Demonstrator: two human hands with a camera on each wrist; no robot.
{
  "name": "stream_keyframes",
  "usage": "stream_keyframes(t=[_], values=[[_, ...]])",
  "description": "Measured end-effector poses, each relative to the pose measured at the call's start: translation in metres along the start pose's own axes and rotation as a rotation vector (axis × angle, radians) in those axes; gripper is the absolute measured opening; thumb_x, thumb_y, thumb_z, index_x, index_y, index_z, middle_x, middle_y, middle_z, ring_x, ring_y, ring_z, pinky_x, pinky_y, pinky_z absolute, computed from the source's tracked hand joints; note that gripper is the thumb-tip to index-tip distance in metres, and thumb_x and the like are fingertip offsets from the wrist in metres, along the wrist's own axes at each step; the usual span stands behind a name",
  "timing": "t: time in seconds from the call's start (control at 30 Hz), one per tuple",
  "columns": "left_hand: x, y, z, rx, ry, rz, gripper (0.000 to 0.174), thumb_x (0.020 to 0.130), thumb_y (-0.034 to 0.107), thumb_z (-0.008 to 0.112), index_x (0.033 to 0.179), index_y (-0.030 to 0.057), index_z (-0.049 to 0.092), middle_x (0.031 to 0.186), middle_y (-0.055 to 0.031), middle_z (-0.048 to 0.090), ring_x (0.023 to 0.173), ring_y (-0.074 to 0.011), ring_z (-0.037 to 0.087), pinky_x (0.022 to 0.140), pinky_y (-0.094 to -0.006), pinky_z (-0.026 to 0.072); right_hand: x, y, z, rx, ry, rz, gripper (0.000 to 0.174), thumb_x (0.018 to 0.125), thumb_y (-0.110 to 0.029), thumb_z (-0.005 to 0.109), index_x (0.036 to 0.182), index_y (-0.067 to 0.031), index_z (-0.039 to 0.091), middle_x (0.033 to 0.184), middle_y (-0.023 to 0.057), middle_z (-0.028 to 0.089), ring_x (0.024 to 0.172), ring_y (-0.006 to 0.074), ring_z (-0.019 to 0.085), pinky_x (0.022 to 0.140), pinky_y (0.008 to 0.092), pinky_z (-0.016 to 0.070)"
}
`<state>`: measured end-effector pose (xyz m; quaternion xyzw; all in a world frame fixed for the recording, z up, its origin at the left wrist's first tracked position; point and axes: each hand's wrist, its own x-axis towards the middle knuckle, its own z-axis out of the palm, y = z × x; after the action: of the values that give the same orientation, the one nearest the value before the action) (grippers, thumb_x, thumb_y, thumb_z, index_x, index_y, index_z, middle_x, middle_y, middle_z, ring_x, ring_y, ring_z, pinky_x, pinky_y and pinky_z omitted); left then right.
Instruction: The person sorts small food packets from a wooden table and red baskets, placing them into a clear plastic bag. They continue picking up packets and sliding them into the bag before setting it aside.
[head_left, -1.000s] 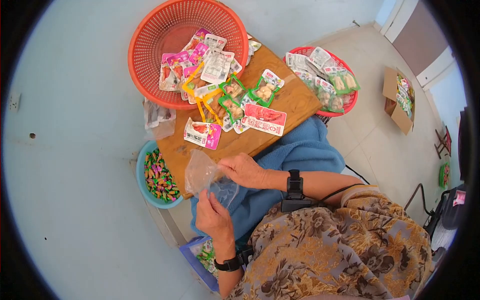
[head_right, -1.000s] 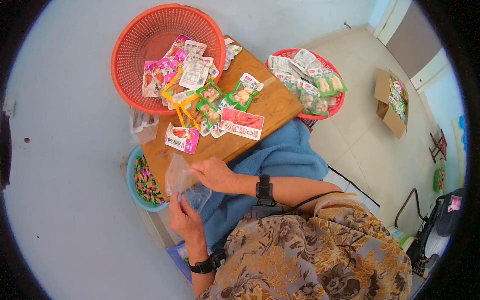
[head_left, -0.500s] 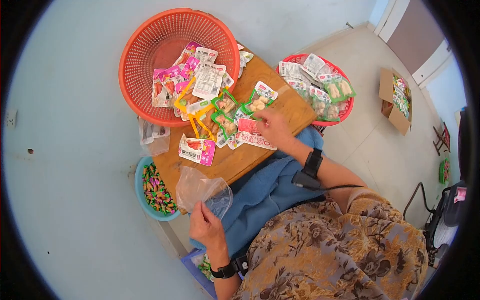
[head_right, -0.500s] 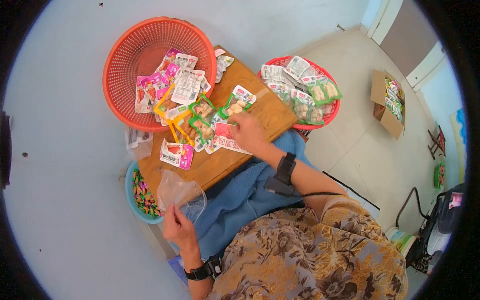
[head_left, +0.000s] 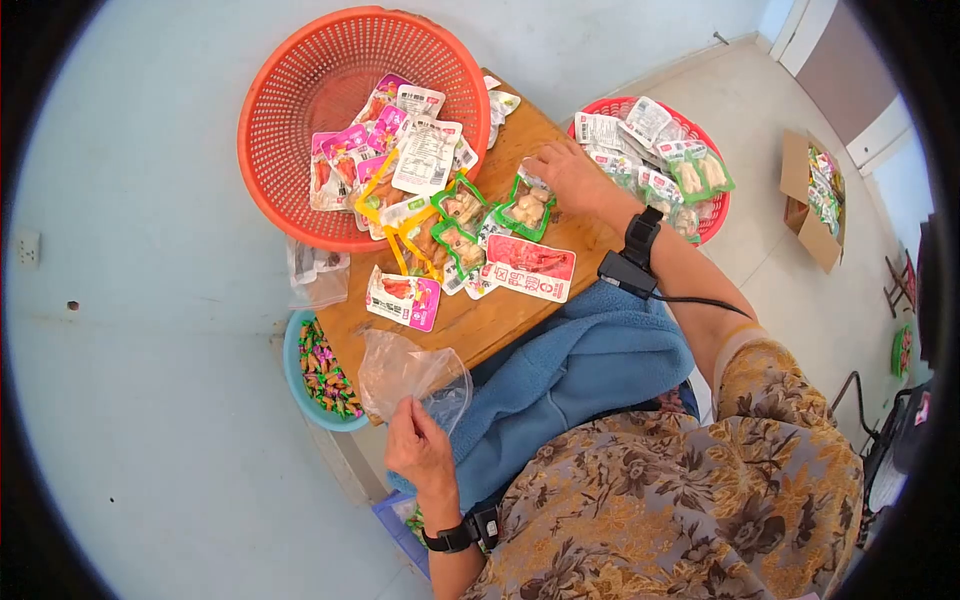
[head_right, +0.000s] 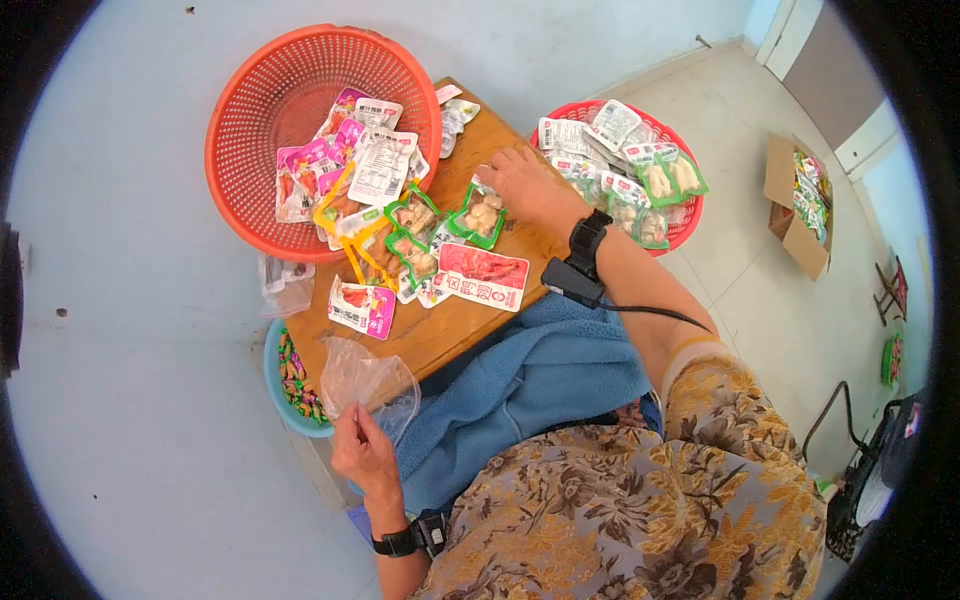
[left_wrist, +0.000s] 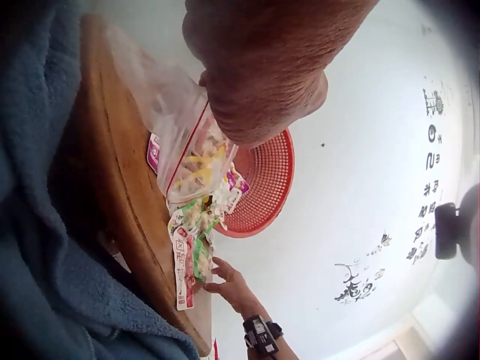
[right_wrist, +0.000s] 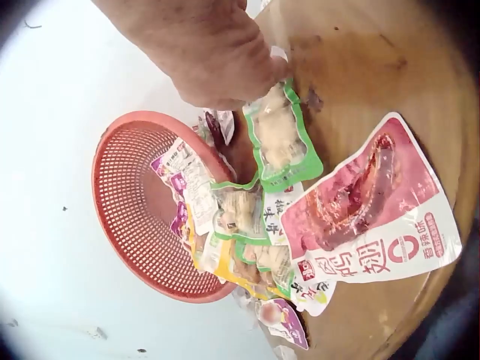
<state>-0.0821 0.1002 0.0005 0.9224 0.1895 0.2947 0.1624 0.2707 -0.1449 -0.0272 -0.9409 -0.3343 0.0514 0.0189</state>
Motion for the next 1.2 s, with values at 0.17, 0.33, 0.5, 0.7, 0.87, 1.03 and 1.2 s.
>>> stream_keyframes(t=[0.17, 0.33, 0.5, 0.7, 0.87, 1.03, 1.2], values=[[0.002, 0.002, 0.002, 0.034, -0.017, 0.009, 0.012, 0.087, 0.004, 0.07, 0.099, 0.0022, 0.069, 0.082, -0.0147, 0.07, 0.068, -0.0303, 0.067, 0.059, -0.0366, 0.0538, 0.004, 0.0, 0.001, -0.024, 0.097, -0.168, 0.068, 0.076, -0.005, 0.071, 0.14, -0.0171, 0.051, 0.15, 0.0097, 0.041, 0.147, 0.0337, 0.028, 0.116, 0.0537, 0.0288], [0.001, 0.004, 0.0, 0.007, -0.032, 0.002, 0.013, 0.087, 0.004, 0.07, 0.099, 0.0026, 0.069, 0.081, -0.015, 0.07, 0.066, -0.0303, 0.067, 0.059, -0.0366, 0.0539, 0.01, -0.012, 0.004, 0.008, 0.055, -0.245, 0.055, 0.083, -0.008, 0.066, 0.136, -0.0177, 0.055, 0.152, 0.0096, 0.04, 0.149, 0.0338, 0.023, 0.117, 0.0553, 0.0266], [0.001, 0.006, 0.0, -0.014, -0.038, -0.047, 0.011, 0.087, 0.003, 0.07, 0.098, 0.0021, 0.069, 0.081, -0.0154, 0.069, 0.065, -0.0291, 0.067, 0.058, -0.0361, 0.0532, -0.005, -0.006, -0.012, -0.1, 0.154, -0.162, 0.047, 0.077, -0.006, 0.069, 0.122, -0.0149, 0.062, 0.141, 0.0108, 0.051, 0.142, 0.0329, 0.036, 0.114, 0.0545, 0.0286], [0.0, 0.004, 0.008, -0.059, -0.019, -0.103, 0.011, 0.088, 0.003, 0.069, 0.098, 0.0004, 0.07, 0.08, -0.016, 0.068, 0.064, -0.0281, 0.066, 0.057, -0.0355, 0.052, -0.031, 0.012, -0.024, 0.102, 0.062, 0.046, 0.032, 0.072, -0.007, 0.074, 0.103, -0.0109, 0.066, 0.093, 0.0107, 0.069, 0.096, 0.0302, 0.066, 0.091, 0.0448, 0.0467], [-0.007, -0.002, 0.016, -0.153, 0.013, -0.16, 0.011, 0.087, 0.003, 0.069, 0.098, -0.0007, 0.07, 0.08, -0.0166, 0.069, 0.065, -0.0283, 0.066, 0.058, -0.0356, 0.0524, -0.055, 0.043, 0.015, 0.522, 0.427, 0.042, 0.026, 0.073, -0.014, 0.079, 0.095, -0.005, 0.069, 0.084, 0.0137, 0.069, 0.079, 0.0284, 0.067, 0.068, 0.0382, 0.0501], [-0.008, -0.003, 0.022, -0.187, 0.041, -0.192, 0.012, 0.087, 0.005, 0.069, 0.098, -0.0008, 0.07, 0.082, -0.0169, 0.07, 0.067, -0.0282, 0.068, 0.06, -0.0355, 0.0537, -0.08, 0.02, -0.015, 0.819, 0.463, 0.405, 0.015, 0.086, -0.014, 0.075, 0.091, -0.0017, 0.069, 0.088, 0.0042, 0.071, 0.068, 0.0103, 0.063, 0.061, 0.0277, 0.051], [-0.005, 0.004, 0.032, -0.247, 0.095, -0.166, 0.012, 0.087, 0.005, 0.069, 0.099, 0.0003, 0.07, 0.077, -0.0147, 0.068, 0.062, -0.0253, 0.066, 0.057, -0.0339, 0.0517, -0.12, -0.065, -0.028, 1.722, 0.178, 0.393, 0.018, 0.094, -0.006, 0.064, 0.11, 0.0009, 0.066, 0.098, 0.0076, 0.073, 0.082, 0.0153, 0.071, 0.074, 0.0294, 0.0587]])
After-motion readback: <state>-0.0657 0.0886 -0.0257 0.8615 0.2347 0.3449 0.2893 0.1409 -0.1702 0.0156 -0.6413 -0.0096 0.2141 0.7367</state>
